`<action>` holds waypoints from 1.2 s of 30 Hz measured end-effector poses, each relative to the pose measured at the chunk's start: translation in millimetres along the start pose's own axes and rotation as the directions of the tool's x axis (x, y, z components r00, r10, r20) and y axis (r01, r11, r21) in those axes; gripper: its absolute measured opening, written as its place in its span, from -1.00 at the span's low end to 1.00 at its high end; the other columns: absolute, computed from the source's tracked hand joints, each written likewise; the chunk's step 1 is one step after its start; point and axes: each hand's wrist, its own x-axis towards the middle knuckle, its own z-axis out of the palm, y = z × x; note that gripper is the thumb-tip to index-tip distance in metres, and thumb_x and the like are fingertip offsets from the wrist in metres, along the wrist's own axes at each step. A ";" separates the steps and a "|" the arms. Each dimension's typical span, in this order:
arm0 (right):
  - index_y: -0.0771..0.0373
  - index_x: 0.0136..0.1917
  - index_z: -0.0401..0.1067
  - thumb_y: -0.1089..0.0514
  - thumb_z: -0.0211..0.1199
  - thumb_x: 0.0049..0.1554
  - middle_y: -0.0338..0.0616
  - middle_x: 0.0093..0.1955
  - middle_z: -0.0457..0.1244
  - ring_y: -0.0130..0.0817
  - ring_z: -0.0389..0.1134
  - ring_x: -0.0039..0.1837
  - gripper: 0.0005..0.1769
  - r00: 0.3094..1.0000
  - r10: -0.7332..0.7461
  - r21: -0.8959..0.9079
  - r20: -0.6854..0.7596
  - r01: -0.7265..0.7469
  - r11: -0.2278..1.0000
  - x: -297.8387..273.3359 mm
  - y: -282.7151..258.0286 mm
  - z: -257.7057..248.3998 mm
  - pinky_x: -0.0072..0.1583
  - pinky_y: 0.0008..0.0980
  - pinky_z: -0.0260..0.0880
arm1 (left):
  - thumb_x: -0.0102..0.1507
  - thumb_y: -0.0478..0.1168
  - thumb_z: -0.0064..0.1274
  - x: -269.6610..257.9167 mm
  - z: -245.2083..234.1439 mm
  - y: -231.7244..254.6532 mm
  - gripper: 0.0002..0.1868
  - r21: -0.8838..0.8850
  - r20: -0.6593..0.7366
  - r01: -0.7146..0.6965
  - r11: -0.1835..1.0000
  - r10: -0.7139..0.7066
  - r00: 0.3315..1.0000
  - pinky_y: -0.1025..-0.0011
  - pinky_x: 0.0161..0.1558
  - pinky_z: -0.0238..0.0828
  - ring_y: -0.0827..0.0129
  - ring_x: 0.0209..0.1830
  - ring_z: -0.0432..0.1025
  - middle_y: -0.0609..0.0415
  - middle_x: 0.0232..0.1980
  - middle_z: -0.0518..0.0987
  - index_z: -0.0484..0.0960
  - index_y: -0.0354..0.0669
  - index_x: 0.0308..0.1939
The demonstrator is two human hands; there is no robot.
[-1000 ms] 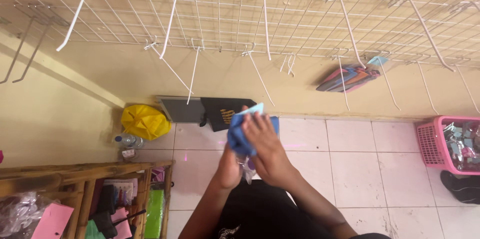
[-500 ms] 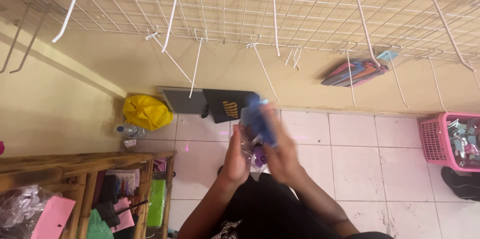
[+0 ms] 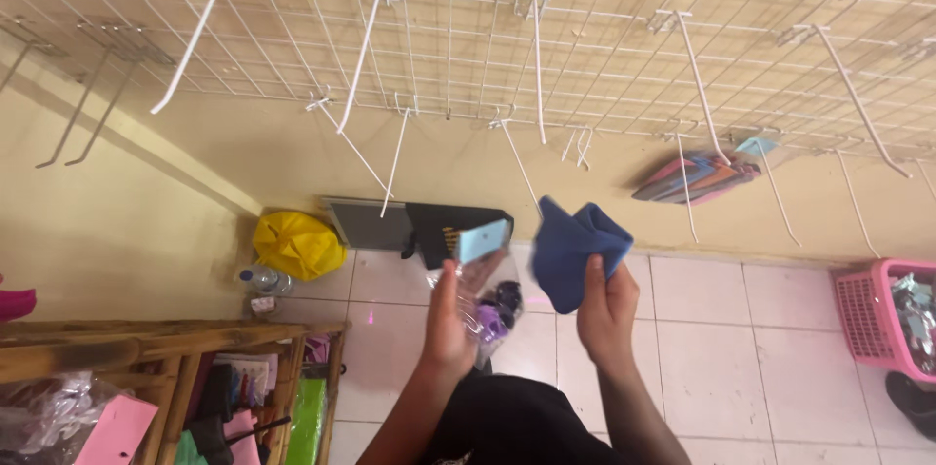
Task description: The person wipes packaged hair accessories with a cloth and hangs them onto a wire display rack.
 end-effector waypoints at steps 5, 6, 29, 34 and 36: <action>0.47 0.53 0.13 0.35 -0.10 0.28 0.15 0.38 0.29 -0.19 0.33 0.38 -0.45 0.967 -0.194 -0.191 0.166 0.224 0.956 -6.8 -28.0 29.9 0.35 -0.24 0.26 | 0.49 0.19 -0.43 -13.7 6.3 -26.2 -0.31 -0.135 0.083 0.170 0.976 -0.160 0.984 0.16 0.24 0.37 0.12 0.25 0.40 -0.12 0.39 0.48 0.30 -0.28 0.45; 0.46 0.47 0.21 0.38 0.03 0.13 0.23 0.42 0.26 0.00 0.20 0.48 -0.38 0.849 -0.355 -0.225 0.391 0.462 0.858 -6.2 -32.3 32.2 0.45 -0.06 0.05 | 0.47 0.16 -0.43 -12.7 10.3 -23.9 -0.33 -0.103 0.046 0.149 0.983 -0.145 0.988 0.21 0.32 0.33 0.16 0.34 0.38 -0.10 0.40 0.46 0.27 -0.19 0.50; 0.36 0.38 0.32 0.33 0.11 0.18 0.15 0.37 0.29 0.14 0.26 0.44 -0.52 0.590 -0.489 -0.127 0.642 0.711 0.692 -34.3 -51.8 32.9 0.44 0.10 0.05 | 0.58 0.30 -0.52 -22.4 -19.2 -13.1 -0.26 -0.187 0.191 -0.008 0.982 0.044 0.981 0.15 0.39 0.33 0.07 0.44 0.31 -0.22 0.48 0.34 0.15 -0.21 0.56; 0.37 0.26 0.45 0.24 0.07 0.30 0.05 0.21 0.36 -0.14 0.40 0.27 -0.69 0.504 -0.084 0.006 0.860 0.156 0.988 -37.8 -29.5 9.2 0.30 -0.22 0.34 | 0.34 0.36 -0.59 -19.3 -12.7 69.6 -0.21 -0.169 -0.249 0.035 0.985 -0.077 0.965 -0.03 0.27 0.33 0.06 0.47 0.28 -0.03 0.53 0.25 0.09 0.02 0.50; 0.68 0.19 0.44 0.10 -0.08 0.41 0.62 -0.10 0.17 -0.07 0.06 -0.15 -0.48 0.562 0.624 -0.361 0.542 -0.514 0.778 -31.9 -1.1 14.7 -0.08 -0.03 0.06 | 0.37 0.34 -0.51 -25.1 -7.5 86.1 -0.20 -0.117 -0.144 -0.056 0.992 0.039 0.989 0.01 0.19 0.49 0.07 0.45 0.31 -0.15 0.59 0.16 0.11 -0.10 0.51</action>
